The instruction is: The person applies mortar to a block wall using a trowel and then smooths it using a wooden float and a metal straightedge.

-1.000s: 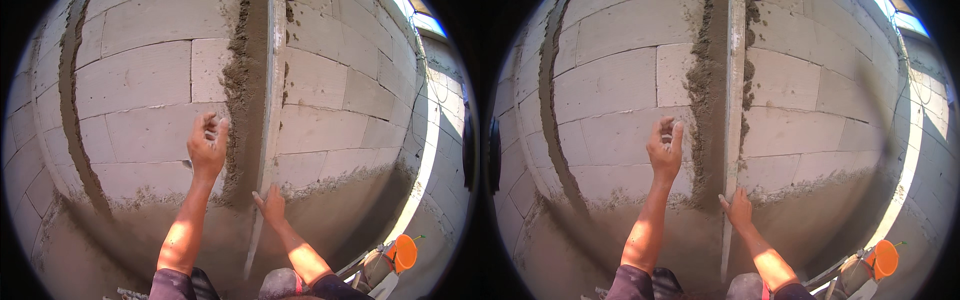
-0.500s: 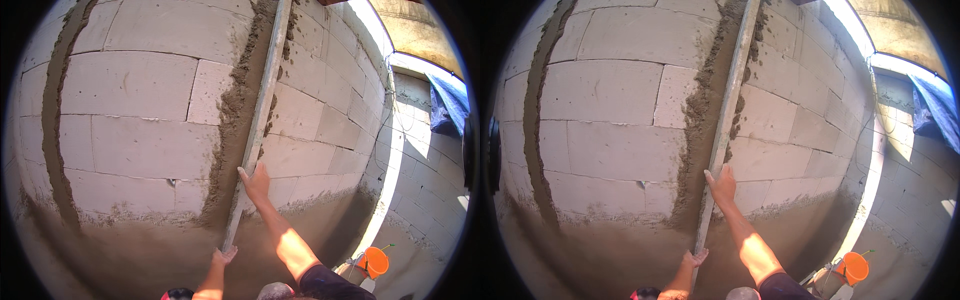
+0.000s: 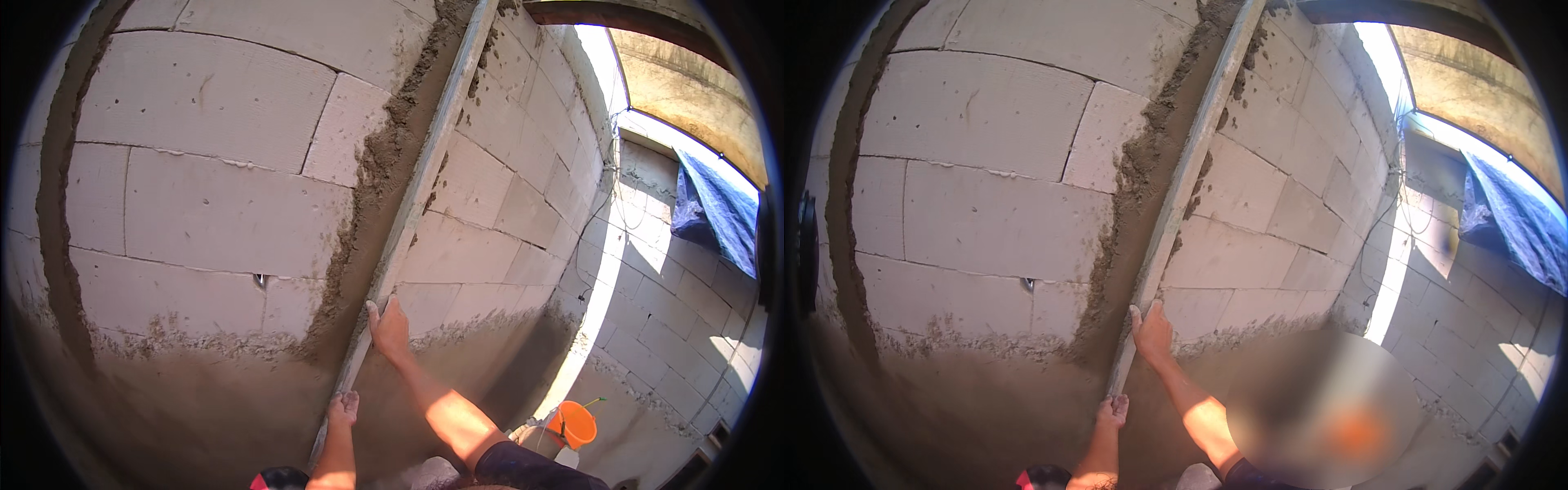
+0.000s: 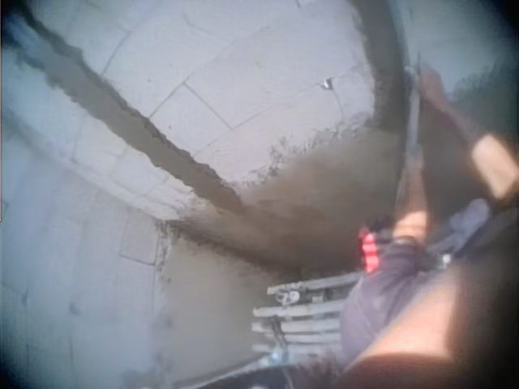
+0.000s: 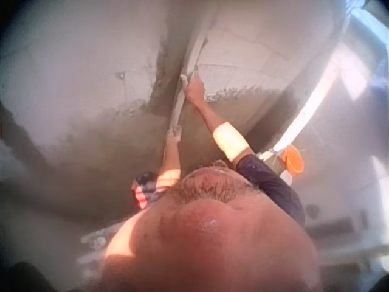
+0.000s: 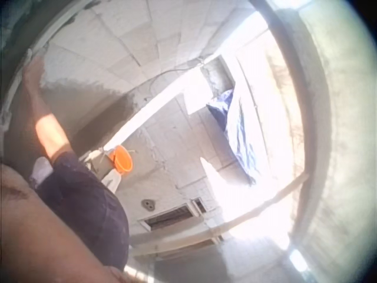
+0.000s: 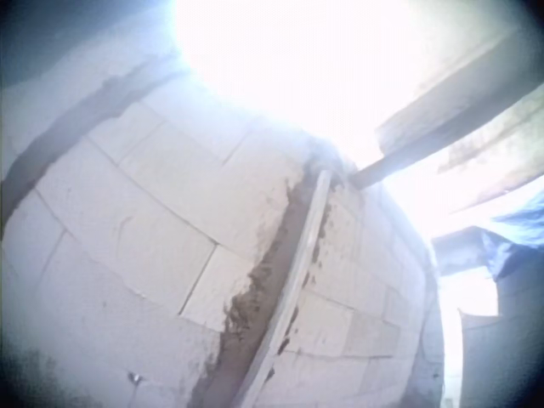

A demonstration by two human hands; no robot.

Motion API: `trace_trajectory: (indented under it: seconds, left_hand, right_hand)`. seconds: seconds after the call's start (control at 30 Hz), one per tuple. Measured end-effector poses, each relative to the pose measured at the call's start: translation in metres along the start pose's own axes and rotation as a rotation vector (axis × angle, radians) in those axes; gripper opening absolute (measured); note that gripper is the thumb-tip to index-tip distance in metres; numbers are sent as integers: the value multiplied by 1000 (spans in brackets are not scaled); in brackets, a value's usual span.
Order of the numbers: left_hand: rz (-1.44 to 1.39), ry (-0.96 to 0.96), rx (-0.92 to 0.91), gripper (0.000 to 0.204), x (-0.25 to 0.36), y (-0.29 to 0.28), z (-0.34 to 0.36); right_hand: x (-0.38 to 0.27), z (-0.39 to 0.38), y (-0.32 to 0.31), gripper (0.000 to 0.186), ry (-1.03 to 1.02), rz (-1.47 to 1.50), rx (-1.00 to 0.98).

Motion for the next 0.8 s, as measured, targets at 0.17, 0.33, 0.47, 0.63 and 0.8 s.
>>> trace_trajectory:
  seconds: [0.17, 0.33, 0.47, 0.63, 0.8]
  left_hand:
    - [136, -4, 41, 59, -3, -2, -38]
    - [-54, -128, -47, 66, 18, -18, -18]
    - [48, -125, 78, 62, 14, -25, -33]
    - [-36, -64, 14, 67, 31, -52, -23]
    - [-84, -73, -15, 69, 14, -12, -38]
  right_hand:
    - [-63, 105, -66, 43, -196, -23, 263]
    - [-117, 188, -123, 44, -220, -70, 335]
    - [-75, 116, -71, 41, -255, -33, 329]
    - [-80, 90, -53, 42, -218, 33, 242]
    - [-106, 197, -122, 52, -166, -171, 239]
Point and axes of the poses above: each hand's wrist, its own z-axis towards the middle knuckle, its own y-axis out of the palm, x = y × z, the point moved 4 cm from there along z, towards the middle knuckle, and after that the axes turned 9 degrees about z, right-handed, at the moved point
